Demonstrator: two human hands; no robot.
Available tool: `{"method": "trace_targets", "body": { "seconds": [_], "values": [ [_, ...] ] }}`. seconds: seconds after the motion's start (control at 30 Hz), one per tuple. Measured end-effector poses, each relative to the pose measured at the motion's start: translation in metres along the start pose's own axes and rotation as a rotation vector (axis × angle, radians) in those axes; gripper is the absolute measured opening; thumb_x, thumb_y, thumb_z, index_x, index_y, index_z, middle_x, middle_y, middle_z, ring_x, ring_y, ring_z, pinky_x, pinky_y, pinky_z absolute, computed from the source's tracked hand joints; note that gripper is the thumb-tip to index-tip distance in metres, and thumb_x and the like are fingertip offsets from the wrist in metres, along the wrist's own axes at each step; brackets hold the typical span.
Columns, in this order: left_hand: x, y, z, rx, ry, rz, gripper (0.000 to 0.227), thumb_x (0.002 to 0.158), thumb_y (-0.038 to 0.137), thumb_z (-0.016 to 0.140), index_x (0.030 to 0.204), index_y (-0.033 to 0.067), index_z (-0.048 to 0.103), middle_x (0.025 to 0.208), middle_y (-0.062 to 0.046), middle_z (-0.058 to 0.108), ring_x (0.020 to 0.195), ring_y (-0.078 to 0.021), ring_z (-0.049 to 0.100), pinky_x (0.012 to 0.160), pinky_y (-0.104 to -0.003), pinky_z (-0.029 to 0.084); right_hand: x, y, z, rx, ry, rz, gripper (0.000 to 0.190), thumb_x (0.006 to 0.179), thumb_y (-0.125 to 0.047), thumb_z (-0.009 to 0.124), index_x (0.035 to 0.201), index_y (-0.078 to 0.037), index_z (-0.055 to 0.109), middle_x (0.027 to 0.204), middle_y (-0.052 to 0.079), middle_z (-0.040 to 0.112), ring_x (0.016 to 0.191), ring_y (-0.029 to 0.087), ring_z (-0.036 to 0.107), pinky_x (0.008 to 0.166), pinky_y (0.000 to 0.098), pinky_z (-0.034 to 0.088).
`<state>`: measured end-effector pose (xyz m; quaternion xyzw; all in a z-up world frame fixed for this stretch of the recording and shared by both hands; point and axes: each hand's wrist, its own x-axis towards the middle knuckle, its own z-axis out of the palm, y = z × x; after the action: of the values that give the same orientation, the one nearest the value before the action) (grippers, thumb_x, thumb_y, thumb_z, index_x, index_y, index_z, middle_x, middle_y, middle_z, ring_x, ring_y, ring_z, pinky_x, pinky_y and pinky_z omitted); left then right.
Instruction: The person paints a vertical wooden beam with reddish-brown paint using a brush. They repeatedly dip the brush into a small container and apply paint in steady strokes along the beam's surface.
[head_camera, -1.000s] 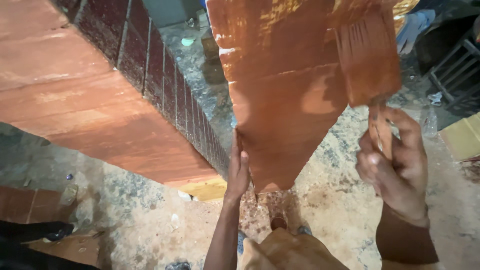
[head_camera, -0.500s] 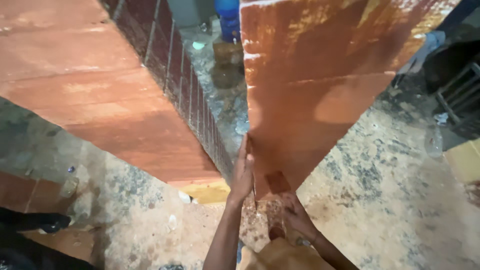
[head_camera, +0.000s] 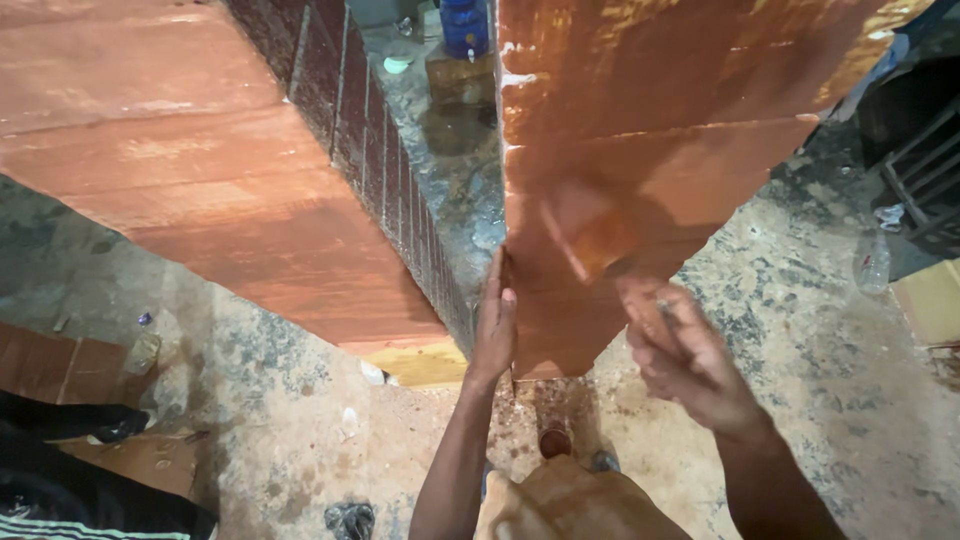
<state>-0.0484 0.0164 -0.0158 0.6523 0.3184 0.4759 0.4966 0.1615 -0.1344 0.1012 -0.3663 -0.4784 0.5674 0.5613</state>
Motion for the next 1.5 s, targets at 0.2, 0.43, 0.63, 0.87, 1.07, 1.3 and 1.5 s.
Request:
{"method": "trace_targets", "body": {
  "seconds": [0.2,0.43,0.63,0.87,1.07,1.3,1.5],
  "values": [
    [-0.002,-0.001,0.0,-0.231,-0.033,0.014,0.086,0.107,0.06,0.036,0.165,0.0007,0.013,0.174,-0.022,0.014,0.162,-0.0345,0.015,0.13,-0.044,0.012,0.025,0.022,0.008,-0.397,0.147,-0.268,0.063,0.1,-0.007,0.063,0.154,-0.006,0.031,0.112,0.013,0.052,0.073,0.009,0.049,0.06,0.0231,0.047],
    [0.001,-0.018,-0.007,-0.244,-0.054,-0.062,0.096,0.102,0.07,0.029,0.164,-0.0013,0.01,0.172,-0.024,0.013,0.16,-0.0359,0.015,0.129,-0.044,0.013,0.026,0.21,-0.001,-0.548,0.26,-0.052,0.051,0.103,-0.016,0.056,0.146,0.003,0.036,0.149,0.025,0.05,0.143,0.028,0.047,0.118,0.0393,0.037],
    [0.001,-0.027,-0.012,-0.248,-0.049,-0.109,0.099,0.101,0.072,0.029,0.164,-0.0022,0.012,0.171,-0.026,0.017,0.159,-0.0361,0.017,0.129,-0.045,0.012,-0.01,0.282,-0.021,0.107,0.264,0.407,0.057,0.095,-0.011,0.053,0.147,-0.008,0.03,0.162,0.008,0.034,0.134,0.032,0.051,0.093,0.0412,0.056],
    [0.001,-0.027,-0.011,-0.276,-0.045,-0.099,0.102,0.099,0.074,0.031,0.163,-0.0036,0.013,0.17,-0.026,0.018,0.16,-0.0367,0.018,0.129,-0.045,0.012,0.018,0.157,-0.038,0.115,0.123,0.321,0.058,0.098,-0.02,0.058,0.152,-0.006,0.038,0.157,0.009,0.046,0.047,0.0,0.037,0.037,0.0142,0.037],
    [0.0,-0.026,-0.01,-0.243,-0.04,-0.098,0.102,0.099,0.074,0.029,0.162,-0.0046,0.015,0.17,-0.026,0.018,0.159,-0.0365,0.019,0.129,-0.045,0.015,0.031,0.012,-0.009,0.377,-0.149,0.021,0.062,0.103,-0.009,0.059,0.158,-0.004,0.032,0.116,0.007,0.052,0.051,0.003,0.038,0.034,0.0165,0.034],
    [-0.004,-0.029,-0.008,-0.254,-0.042,-0.08,0.102,0.1,0.074,0.03,0.162,-0.0058,0.015,0.169,-0.027,0.02,0.159,-0.0365,0.02,0.13,-0.045,0.014,0.026,-0.028,0.009,0.029,-0.058,-0.416,0.057,0.104,-0.009,0.058,0.154,-0.011,0.031,0.097,0.004,0.053,0.049,0.005,0.039,0.036,0.0182,0.035],
    [-0.01,-0.042,-0.005,-0.24,-0.015,-0.138,0.102,0.099,0.074,0.025,0.163,-0.004,0.013,0.17,-0.025,0.016,0.159,-0.0355,0.017,0.129,-0.044,0.013,0.046,0.148,-0.013,-0.564,0.154,-0.18,0.049,0.108,-0.008,0.047,0.153,0.004,0.03,0.154,0.026,0.042,0.145,0.031,0.044,0.121,0.0446,0.036]
  ]
}}
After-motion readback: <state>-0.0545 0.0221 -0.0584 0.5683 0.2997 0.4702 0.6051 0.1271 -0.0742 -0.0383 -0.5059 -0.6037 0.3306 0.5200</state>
